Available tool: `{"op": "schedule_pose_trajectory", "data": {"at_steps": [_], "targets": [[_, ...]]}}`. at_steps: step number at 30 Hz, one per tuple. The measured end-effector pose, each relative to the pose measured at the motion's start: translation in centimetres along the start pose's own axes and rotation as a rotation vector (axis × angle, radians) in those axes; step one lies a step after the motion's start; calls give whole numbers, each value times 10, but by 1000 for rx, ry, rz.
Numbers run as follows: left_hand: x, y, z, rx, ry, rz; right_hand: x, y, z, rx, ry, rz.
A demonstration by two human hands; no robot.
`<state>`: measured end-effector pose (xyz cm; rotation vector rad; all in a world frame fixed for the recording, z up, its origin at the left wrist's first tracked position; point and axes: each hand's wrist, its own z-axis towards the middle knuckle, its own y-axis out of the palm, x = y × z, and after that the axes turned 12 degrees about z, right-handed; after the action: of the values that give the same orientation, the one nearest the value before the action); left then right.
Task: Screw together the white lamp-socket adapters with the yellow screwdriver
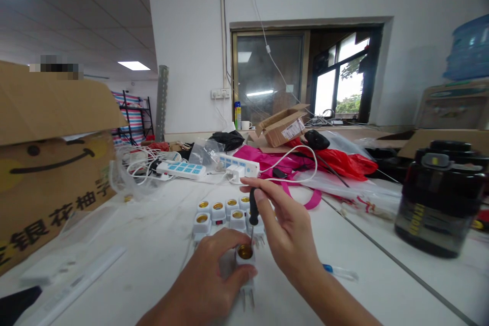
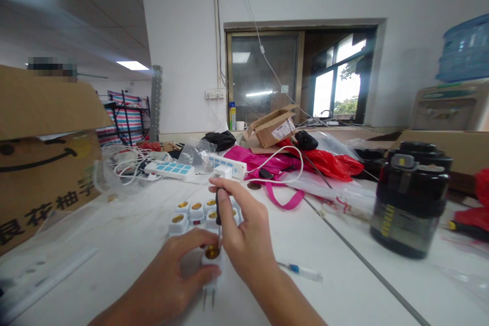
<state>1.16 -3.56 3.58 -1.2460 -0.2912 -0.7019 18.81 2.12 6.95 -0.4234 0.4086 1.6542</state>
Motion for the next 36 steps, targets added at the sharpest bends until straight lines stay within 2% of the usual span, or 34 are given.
{"op": "schedule_pose_trajectory", "data": {"at_steps": [6, 15, 18, 23, 30, 36], "targets": [[0, 0, 1, -6, 24, -8, 2, 2, -2, 47, -2, 21], [-4, 1, 0, -3, 17, 5, 15, 1, -13, -9, 117, 118], [-4, 2, 0, -1, 24, -9, 17, 0, -12, -7, 101, 106], [-2, 2, 0, -13, 11, -9, 10, -1, -8, 33, 27, -77], [0, 0, 1, -10, 23, -34, 12, 0, -13, -9, 3, -81], [-1, 1, 1, -23, 34, -60, 10, 1, -14, 20, -39, -109]]}}
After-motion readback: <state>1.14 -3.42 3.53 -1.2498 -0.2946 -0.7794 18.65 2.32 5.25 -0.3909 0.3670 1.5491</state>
